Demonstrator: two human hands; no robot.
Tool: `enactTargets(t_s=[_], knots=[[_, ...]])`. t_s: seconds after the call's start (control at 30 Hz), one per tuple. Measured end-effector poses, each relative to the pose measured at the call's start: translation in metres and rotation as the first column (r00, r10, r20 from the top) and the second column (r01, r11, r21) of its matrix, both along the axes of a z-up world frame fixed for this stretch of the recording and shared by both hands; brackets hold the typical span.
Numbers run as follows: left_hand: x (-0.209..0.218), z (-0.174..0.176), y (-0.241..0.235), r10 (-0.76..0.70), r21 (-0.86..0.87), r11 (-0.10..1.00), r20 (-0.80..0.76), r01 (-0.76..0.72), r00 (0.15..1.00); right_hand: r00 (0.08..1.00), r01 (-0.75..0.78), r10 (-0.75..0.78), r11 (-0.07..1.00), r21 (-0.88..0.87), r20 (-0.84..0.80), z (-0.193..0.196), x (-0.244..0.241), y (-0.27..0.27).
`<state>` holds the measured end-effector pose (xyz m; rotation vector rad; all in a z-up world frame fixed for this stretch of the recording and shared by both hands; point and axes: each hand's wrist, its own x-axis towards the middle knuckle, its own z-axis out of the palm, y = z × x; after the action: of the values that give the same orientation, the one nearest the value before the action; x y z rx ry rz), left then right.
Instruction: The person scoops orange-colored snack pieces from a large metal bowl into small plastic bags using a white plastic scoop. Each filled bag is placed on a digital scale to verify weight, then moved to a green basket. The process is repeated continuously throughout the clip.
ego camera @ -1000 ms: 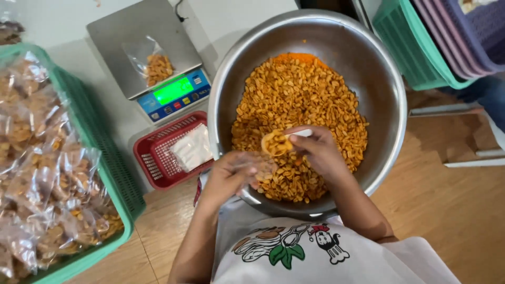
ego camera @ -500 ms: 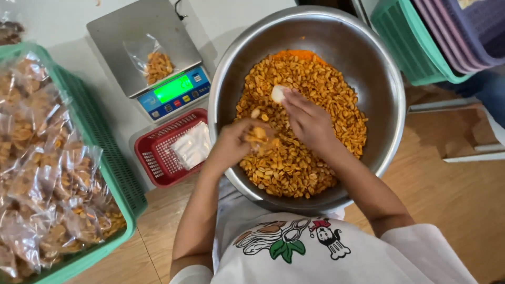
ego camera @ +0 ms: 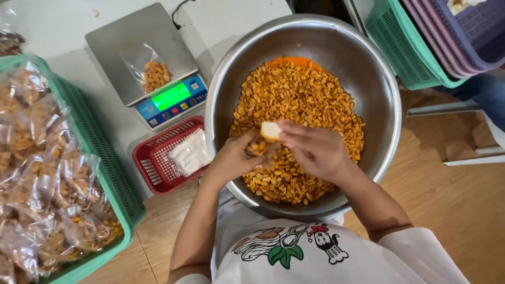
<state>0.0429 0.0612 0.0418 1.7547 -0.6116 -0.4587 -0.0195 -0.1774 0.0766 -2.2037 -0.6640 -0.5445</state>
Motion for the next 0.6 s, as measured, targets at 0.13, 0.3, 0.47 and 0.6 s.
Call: enactTargets(t_s=[0.13, 0.3, 0.47, 0.6], knots=[[0.000, 0.022, 0.005, 0.076, -0.084, 0.993, -0.028, -0.078, 0.997, 0.973, 0.033, -0.014, 0.996, -0.078, 0.231, 0.001, 0.025, 0.011], [-0.005, 0.020, 0.012, 0.148, -0.042, 0.988, -0.052, -0.150, 0.988, 0.985, -0.048, 0.022, 0.988, -0.149, -0.174, -0.095, 0.032, -0.004], [-0.018, 0.033, 0.028, 0.090, 0.135, 0.988, -0.105, -0.076, 0.990, 0.871, 0.086, 0.064, 0.956, 0.279, -0.487, -0.054, 0.007, 0.001], [-0.019, 0.029, 0.018, -0.008, 0.158, 0.987, -0.094, 0.023, 0.996, 0.946, 0.049, 0.030, 0.971, 0.236, -0.322, 0.021, -0.001, 0.016]])
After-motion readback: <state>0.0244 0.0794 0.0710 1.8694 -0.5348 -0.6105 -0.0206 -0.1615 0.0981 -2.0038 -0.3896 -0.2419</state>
